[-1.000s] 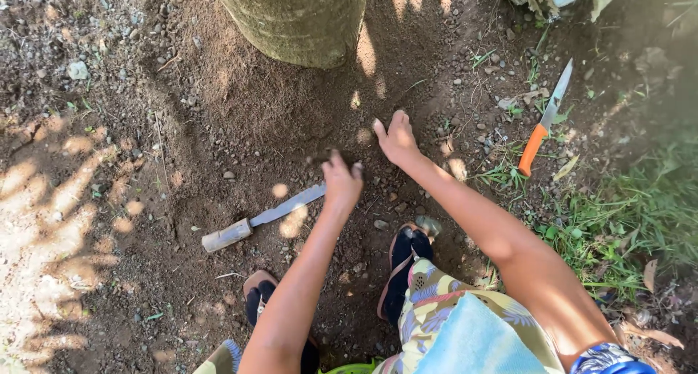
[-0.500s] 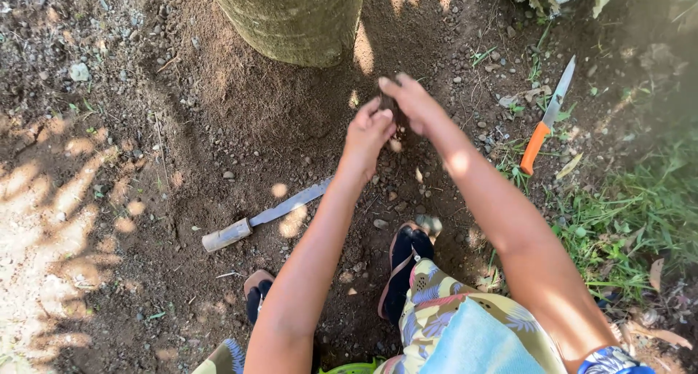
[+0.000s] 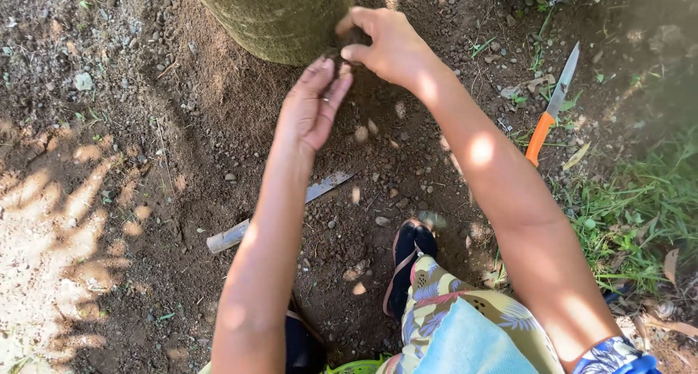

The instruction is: Cleaning and maintaining the base of a tree trunk using a knife and hands.

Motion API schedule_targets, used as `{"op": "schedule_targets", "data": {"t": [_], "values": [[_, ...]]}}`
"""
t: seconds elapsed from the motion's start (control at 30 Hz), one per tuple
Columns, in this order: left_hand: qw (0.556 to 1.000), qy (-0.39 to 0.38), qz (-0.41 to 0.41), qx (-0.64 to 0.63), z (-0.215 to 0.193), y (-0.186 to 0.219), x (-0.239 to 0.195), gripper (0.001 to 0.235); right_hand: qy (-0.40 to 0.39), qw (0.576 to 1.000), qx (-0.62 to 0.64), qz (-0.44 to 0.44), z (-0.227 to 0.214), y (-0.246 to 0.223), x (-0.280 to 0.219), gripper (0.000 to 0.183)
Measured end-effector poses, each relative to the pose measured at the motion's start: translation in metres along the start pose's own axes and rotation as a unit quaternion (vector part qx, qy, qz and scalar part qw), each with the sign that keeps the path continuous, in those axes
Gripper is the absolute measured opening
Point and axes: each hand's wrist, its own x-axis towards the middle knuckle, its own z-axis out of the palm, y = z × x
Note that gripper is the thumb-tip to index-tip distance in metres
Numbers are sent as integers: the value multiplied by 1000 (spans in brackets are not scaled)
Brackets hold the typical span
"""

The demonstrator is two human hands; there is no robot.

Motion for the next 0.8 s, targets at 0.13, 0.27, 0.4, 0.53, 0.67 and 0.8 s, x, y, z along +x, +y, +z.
{"op": "schedule_targets", "data": {"t": [0.13, 0.27, 0.4, 0.53, 0.67, 0.8], "values": [[996, 35, 26, 77, 9, 41, -25, 35, 40, 998, 46, 31, 8, -18, 1, 30], [986, 96, 27, 134, 7, 67, -41, 45, 110, 990, -74, -38, 22, -2, 6, 25], [961, 101, 22, 258, 12, 82, -53, 58, 101, 991, -75, -36, 25, 5, 7, 17], [942, 107, 4, 319, 22, 100, -71, 61, 76, 996, -45, -12, 16, 19, 2, 11], [783, 181, 4, 595, -30, 114, -71, 59, 51, 986, -118, 111, 22, 110, 5, 23], [627, 282, -56, 724, -161, 106, -43, 59, -28, 946, -217, 239, 49, 251, -20, 49]]}}
